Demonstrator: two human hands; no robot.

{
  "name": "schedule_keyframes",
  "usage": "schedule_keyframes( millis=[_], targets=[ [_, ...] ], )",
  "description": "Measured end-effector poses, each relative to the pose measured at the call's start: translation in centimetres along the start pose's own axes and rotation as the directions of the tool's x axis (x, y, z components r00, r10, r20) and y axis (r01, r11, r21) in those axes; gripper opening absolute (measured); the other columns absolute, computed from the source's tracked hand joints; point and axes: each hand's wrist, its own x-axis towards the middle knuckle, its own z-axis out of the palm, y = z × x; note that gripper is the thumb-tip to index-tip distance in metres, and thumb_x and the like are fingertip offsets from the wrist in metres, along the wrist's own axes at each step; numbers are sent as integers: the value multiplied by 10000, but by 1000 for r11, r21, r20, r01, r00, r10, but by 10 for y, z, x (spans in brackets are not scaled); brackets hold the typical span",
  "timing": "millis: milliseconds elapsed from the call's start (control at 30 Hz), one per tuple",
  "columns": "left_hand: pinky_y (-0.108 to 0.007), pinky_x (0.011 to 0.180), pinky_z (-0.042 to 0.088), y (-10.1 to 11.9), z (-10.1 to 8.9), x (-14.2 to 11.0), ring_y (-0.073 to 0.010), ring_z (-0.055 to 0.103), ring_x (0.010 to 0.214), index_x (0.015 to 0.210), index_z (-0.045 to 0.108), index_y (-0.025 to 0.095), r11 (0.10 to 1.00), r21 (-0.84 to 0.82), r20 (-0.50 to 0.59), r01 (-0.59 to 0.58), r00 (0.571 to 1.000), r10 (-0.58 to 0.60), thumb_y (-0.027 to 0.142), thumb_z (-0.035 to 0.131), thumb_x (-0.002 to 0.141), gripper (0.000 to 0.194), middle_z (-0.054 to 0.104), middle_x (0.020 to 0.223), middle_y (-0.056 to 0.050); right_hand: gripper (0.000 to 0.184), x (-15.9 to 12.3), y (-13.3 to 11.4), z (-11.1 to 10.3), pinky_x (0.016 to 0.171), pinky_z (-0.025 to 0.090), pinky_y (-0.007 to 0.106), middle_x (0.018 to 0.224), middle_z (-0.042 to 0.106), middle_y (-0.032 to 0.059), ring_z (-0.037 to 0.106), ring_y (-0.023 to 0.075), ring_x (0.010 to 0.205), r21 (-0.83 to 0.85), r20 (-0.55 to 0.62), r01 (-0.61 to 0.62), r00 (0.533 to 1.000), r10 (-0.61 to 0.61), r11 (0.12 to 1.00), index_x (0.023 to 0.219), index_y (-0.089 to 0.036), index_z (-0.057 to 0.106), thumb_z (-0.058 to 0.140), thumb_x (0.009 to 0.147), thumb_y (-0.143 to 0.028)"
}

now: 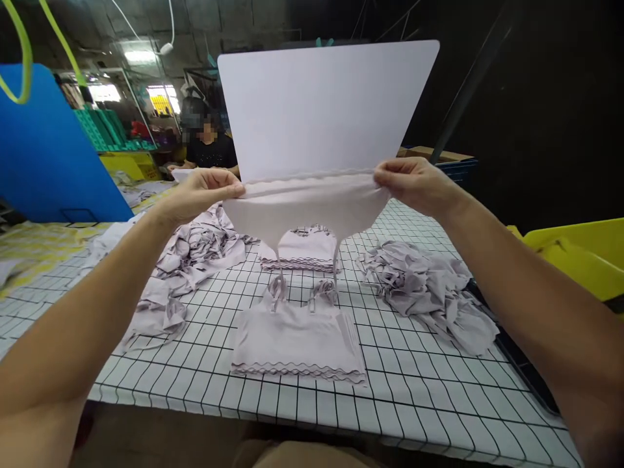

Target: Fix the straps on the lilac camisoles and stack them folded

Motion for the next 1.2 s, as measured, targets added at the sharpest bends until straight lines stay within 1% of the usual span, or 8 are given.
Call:
schedule_keyframes(
  millis=[133, 300, 467, 633, 767, 867, 967, 1200],
  targets=[
    [-216, 594, 404, 0, -13, -2, -97, 531, 638, 707, 702, 155, 999, -41, -54, 25, 998, -27, 409, 842, 736, 292, 604, 685, -6, 415, -4, -9, -4, 658, 440, 323, 682, 532, -16, 505, 126, 666, 152, -2, -17, 1000, 18, 988, 693, -216, 640, 815, 691, -592],
    [-252, 653, 437, -14, -17, 1, -136, 570, 705, 763, 736, 166, 989, 139, 80, 57, 994, -68, 406, 867, 698, 281, 636, 726, -22, 366, 5, 12, -3, 637, 417, 332, 689, 611, 22, 533, 153, 694, -213, 246, -78, 960, 131, 974, 681, -211, 720, 889, 616, -528],
    [-335, 894, 448, -30, -9, 21, -196, 607, 860, 857, 767, 144, 835, 551, -61, -6, 997, 47, 274, 893, 617, 300, 585, 663, 18, 395, 31, 47, 1, 698, 454, 331, 704, 562, 3, 554, 175, 782, -425, 84, 43, 996, -8, 904, 866, -217, 763, 901, 626, -499],
    [-497, 1066, 316, -13, -2, 15, -204, 541, 1055, 895, 724, 47, 578, 808, -86, -117, 946, 311, 375, 737, 826, 335, 626, 844, -9, 257, 23, 28, 13, 825, 459, 405, 698, 554, 21, 529, 201, 832, -563, -70, 127, 977, -200, 817, 725, -191, 703, 904, 669, -341],
    [-315, 850, 470, -25, 18, -45, -173, 573, 948, 908, 695, 143, 653, 738, -103, -168, 929, 355, 294, 711, 844, 165, 659, 1085, -74, 222, -36, 26, 39, 897, 460, 484, 871, 628, 68, 553, 269, 946, -570, -30, 180, 970, -239, 802, 682, -248, 672, 844, 758, -367],
    [-300, 700, 498, -62, 49, -115, -164, 616, 764, 896, 676, 190, 783, 613, -66, -103, 981, 181, 250, 613, 884, 88, 710, 896, -51, 138, -99, 61, 71, 772, 497, 450, 846, 659, 60, 586, 260, 880, -433, 141, 114, 988, -57, 894, 764, -284, 700, 698, 887, -346],
    [-298, 664, 526, -101, 84, -174, -175, 640, 695, 878, 685, 224, 847, 531, -37, 19, 999, 1, 233, 567, 856, 120, 707, 811, -38, 144, -152, 108, 101, 765, 463, 446, 773, 692, 52, 580, 249, 811, -476, 225, 110, 974, 1, 872, 806, -258, 720, 635, 913, -305],
    [-264, 616, 509, -128, 115, -238, -174, 621, 725, 992, 744, 273, 825, 564, -2, -35, 999, 44, 123, 534, 866, 287, 638, 827, -46, 207, -204, 135, 119, 789, 452, 437, 760, 692, 59, 578, 236, 800, -538, 179, 191, 978, -110, 821, 845, -247, 717, 545, 948, -194]
  ],
)
